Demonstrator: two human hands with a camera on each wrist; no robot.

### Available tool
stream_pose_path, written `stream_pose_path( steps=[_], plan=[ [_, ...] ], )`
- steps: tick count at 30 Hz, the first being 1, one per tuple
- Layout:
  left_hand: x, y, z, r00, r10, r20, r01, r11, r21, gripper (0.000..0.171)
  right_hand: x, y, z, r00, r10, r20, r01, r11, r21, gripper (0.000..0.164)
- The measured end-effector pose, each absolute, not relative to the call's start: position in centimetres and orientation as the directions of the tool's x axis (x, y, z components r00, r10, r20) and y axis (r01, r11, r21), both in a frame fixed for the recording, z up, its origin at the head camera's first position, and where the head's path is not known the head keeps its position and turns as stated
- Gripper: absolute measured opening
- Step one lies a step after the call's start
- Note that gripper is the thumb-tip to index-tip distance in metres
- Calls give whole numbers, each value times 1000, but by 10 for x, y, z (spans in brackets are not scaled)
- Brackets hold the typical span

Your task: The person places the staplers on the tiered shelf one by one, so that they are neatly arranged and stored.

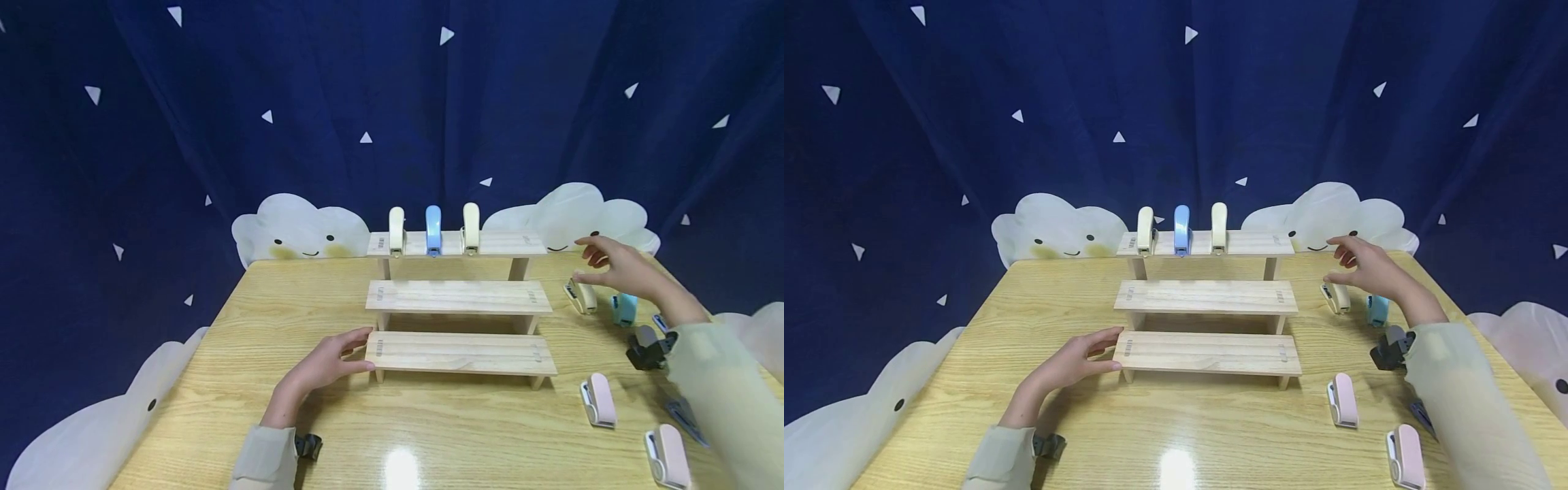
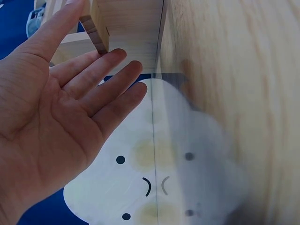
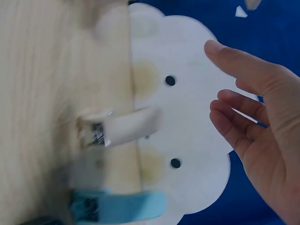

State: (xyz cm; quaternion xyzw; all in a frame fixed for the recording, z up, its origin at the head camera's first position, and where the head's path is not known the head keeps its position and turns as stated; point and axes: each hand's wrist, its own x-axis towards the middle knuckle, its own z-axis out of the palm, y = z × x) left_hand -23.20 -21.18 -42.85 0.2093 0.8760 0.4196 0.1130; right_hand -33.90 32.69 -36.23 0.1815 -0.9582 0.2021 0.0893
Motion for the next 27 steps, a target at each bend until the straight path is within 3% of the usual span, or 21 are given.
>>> stream_pose_path(
  steps=[6, 16, 27],
  plan=[
    [-232, -212, -430, -888, 458, -29, 263, 558, 787, 75, -345, 343, -384, -906, -366, 213, -420, 841, -342, 71],
    [-232, -211, -427, -888, 458, -31, 261, 559, 787, 74, -354, 355, -404, -923, -383, 35, -372, 864, -339, 88],
    [-232, -211, -427, -891, 452, -40, 251, 566, 785, 74, -361, 360, -420, -923, -384, 8, -364, 868, -338, 90]
  ],
)
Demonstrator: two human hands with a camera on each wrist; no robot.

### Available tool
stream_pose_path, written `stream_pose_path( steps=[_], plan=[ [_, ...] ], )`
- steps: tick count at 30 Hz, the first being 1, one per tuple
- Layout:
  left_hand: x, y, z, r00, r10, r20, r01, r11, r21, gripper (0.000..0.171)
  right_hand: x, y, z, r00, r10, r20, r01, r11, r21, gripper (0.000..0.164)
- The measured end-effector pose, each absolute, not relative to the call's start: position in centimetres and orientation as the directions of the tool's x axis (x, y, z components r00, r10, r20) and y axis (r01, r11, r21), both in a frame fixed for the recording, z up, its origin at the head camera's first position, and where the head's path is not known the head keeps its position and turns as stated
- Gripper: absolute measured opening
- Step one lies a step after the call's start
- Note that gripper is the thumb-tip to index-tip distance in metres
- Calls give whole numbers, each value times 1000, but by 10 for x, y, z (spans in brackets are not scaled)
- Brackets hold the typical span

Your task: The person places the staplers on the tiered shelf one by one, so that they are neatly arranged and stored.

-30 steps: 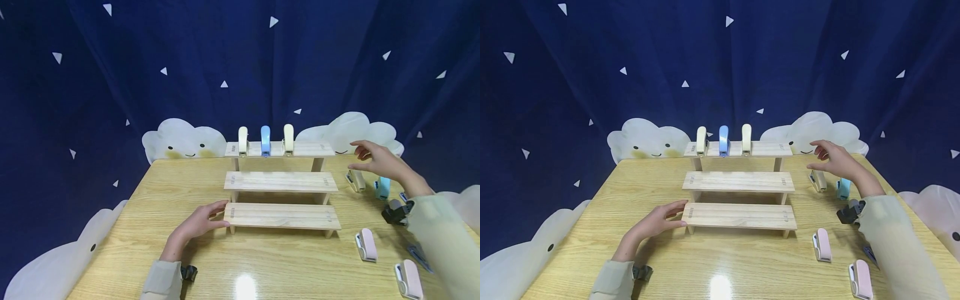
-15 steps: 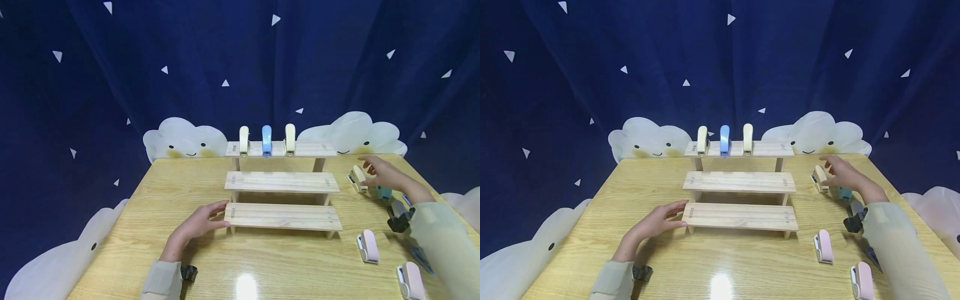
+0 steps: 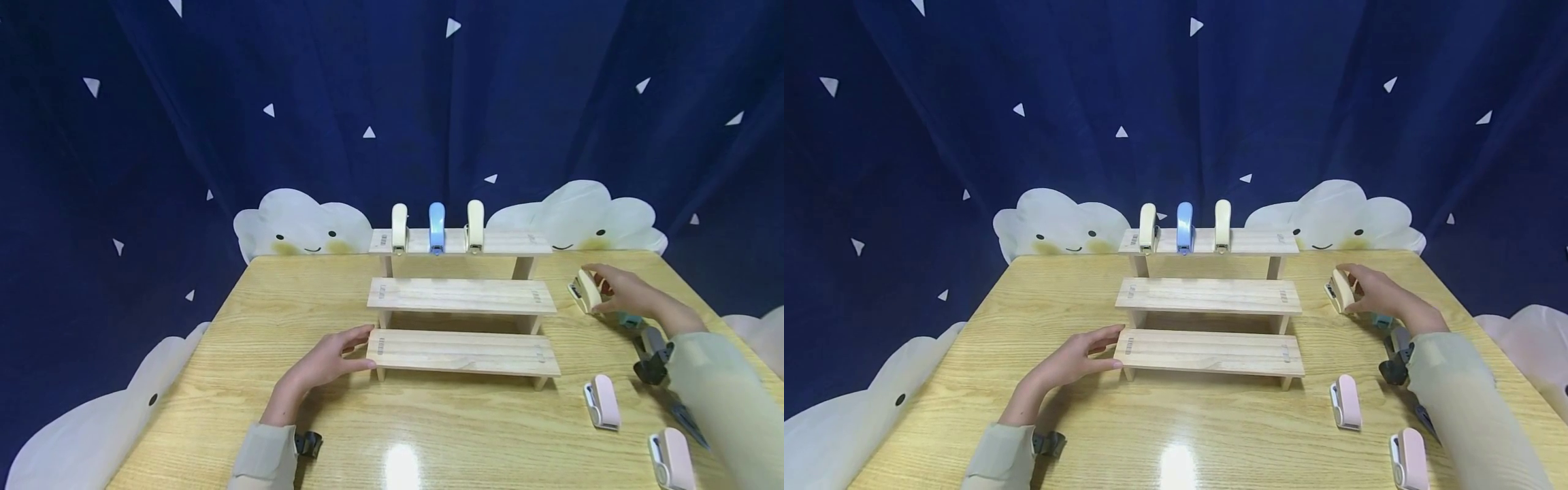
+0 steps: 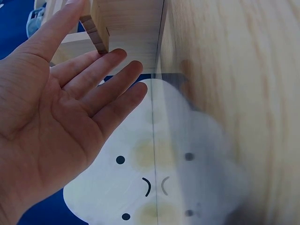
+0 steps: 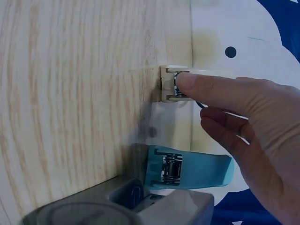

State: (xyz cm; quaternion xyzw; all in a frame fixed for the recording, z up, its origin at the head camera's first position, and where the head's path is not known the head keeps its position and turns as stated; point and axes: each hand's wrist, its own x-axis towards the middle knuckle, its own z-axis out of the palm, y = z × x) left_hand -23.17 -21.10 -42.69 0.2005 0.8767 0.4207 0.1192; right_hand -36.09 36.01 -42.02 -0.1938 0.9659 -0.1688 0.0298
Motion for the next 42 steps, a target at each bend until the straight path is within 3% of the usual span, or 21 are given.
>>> stream_pose_path(
  steps=[11, 19, 24, 42],
  plan=[
    [-232, -210, -426, -892, 451, -42, 249, 567, 785, 74, -353, 357, -421, -932, -352, 81, -359, 880, -311, 86],
    [-232, -210, -427, -891, 453, -42, 249, 562, 789, 74, -344, 358, -418, -910, -338, 242, -400, 868, -292, 80],
    [-232, -210, -427, -890, 454, -35, 255, 562, 787, 73, -340, 355, -408, -887, -308, 344, -426, 831, -358, 78],
    [-232, -211, -427, -888, 459, -36, 258, 562, 786, 74, -328, 318, -341, -860, -165, 482, -424, 758, -496, 80]
  ],
)
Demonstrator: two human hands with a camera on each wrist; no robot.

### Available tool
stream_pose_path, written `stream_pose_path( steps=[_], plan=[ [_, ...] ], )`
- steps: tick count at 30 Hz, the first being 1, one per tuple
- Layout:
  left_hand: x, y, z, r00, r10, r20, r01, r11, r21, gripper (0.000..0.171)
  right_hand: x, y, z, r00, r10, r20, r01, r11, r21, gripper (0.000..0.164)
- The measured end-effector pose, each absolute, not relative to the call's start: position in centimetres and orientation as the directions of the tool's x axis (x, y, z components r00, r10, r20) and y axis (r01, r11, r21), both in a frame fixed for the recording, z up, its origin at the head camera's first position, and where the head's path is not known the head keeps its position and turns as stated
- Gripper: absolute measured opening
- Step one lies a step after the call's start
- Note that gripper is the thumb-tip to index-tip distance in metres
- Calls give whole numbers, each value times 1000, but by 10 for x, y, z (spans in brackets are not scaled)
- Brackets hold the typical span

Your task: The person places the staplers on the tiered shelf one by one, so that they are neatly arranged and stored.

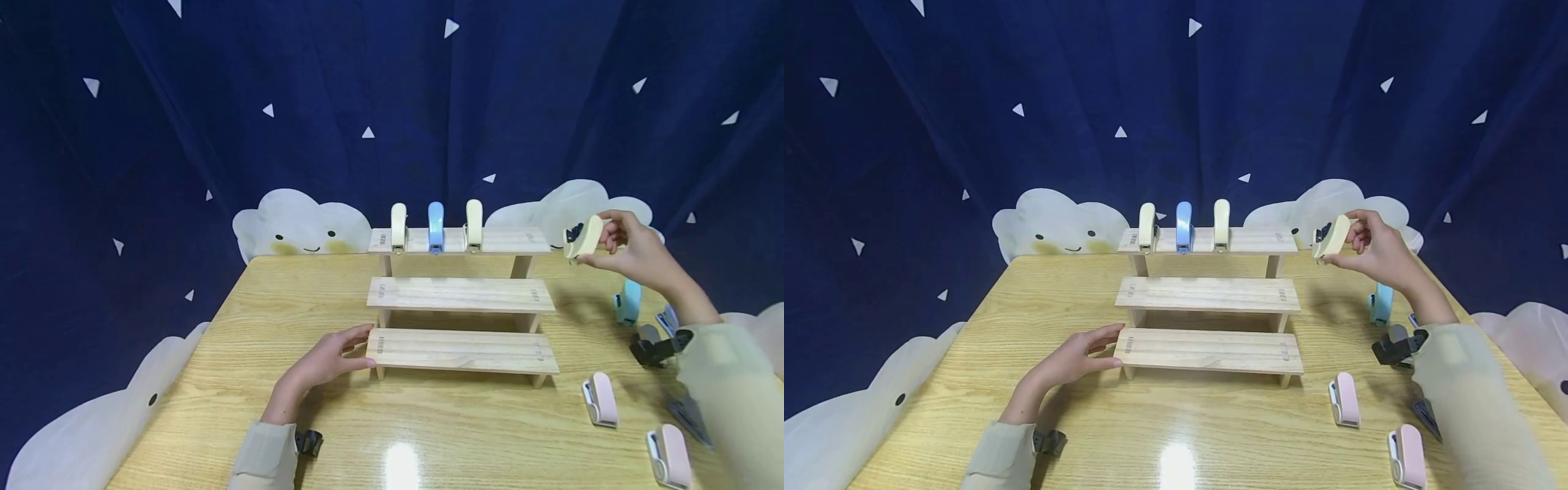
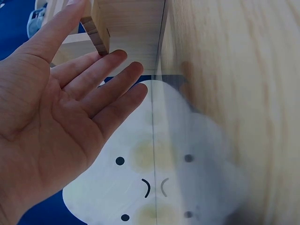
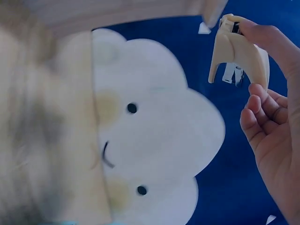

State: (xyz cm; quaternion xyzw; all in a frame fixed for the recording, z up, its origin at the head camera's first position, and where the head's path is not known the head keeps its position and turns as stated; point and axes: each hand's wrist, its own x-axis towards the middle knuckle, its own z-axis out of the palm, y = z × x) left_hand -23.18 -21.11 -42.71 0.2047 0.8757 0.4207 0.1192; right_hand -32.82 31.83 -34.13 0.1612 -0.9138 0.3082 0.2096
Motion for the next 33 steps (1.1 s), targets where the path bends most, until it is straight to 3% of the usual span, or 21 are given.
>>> stream_pose_path(
  steps=[5, 19, 33],
  plan=[
    [-231, -212, -427, -888, 459, -36, 260, 563, 785, 74, -327, 301, -321, -839, -176, 514, -456, 742, -491, 77],
    [-230, -211, -425, -887, 461, -31, 264, 561, 785, 74, -338, 257, -291, -764, -378, 523, -606, 698, -381, 72],
    [-230, -211, -427, -895, 445, -46, 243, 570, 785, 75, -346, 233, -283, -757, -477, 448, -627, 723, -291, 67]
  ],
)
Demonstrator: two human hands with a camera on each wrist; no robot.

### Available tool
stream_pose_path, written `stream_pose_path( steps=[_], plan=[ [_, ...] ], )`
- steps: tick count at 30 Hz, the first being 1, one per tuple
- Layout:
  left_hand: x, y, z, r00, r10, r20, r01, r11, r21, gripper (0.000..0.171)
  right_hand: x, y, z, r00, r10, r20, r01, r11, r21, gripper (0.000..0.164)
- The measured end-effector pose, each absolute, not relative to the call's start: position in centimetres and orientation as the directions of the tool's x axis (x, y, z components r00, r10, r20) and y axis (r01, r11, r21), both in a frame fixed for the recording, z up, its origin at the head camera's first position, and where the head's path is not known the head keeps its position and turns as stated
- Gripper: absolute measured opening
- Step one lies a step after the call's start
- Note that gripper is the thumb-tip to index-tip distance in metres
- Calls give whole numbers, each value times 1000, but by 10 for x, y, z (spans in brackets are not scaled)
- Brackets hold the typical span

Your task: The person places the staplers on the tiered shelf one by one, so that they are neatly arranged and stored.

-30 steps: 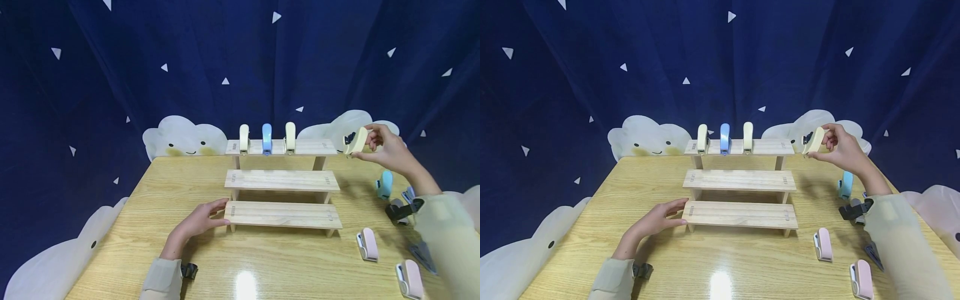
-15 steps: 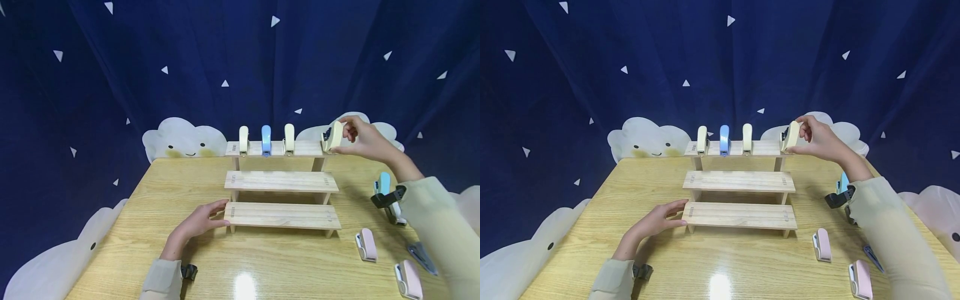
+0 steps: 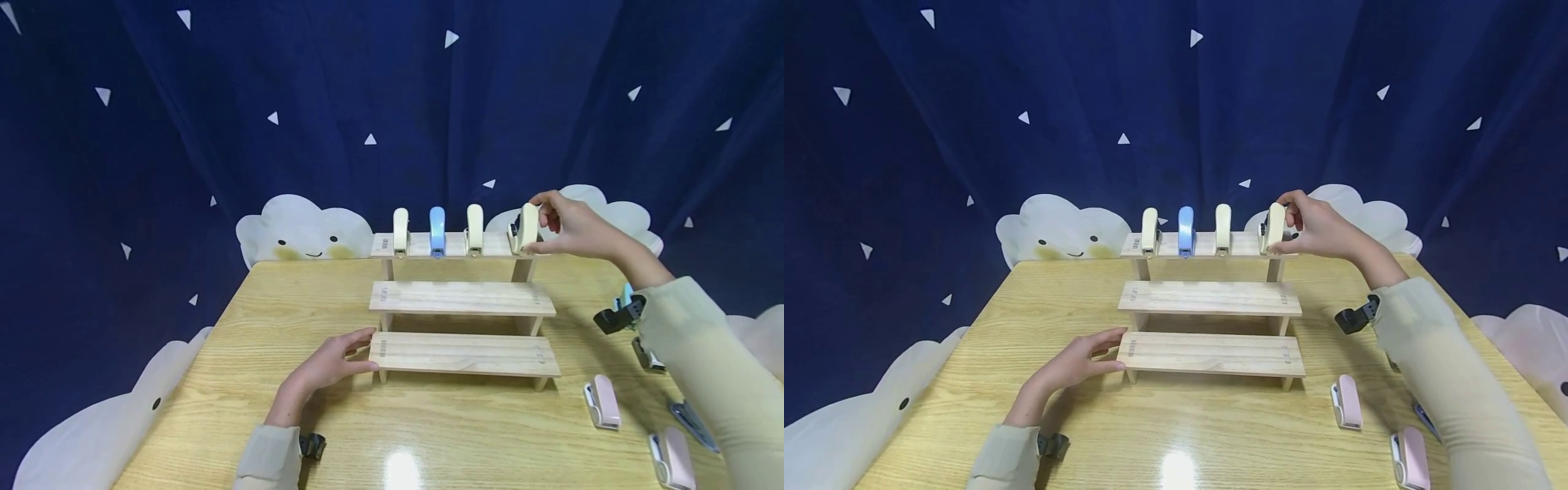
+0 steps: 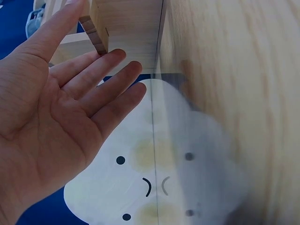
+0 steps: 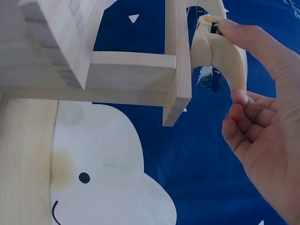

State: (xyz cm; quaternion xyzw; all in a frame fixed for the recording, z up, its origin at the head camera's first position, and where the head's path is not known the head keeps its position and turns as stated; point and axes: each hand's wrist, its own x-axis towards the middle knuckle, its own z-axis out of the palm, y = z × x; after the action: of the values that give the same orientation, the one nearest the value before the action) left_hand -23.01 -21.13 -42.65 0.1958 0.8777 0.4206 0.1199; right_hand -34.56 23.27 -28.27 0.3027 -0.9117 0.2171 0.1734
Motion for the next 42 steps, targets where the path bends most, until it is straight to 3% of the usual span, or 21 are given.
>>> stream_pose_path(
  steps=[21, 33, 42],
  plan=[
    [-232, -208, -424, -891, 453, -39, 257, 572, 779, 75, -349, 219, -272, -784, -524, 332, -613, 734, -291, 67],
    [-231, -210, -426, -891, 453, -33, 259, 567, 781, 75, -349, 220, -280, -777, -521, 352, -626, 696, -351, 69],
    [-230, -211, -426, -892, 450, -42, 250, 569, 784, 75, -342, 249, -293, -826, -441, 352, -555, 747, -366, 64]
  ],
)
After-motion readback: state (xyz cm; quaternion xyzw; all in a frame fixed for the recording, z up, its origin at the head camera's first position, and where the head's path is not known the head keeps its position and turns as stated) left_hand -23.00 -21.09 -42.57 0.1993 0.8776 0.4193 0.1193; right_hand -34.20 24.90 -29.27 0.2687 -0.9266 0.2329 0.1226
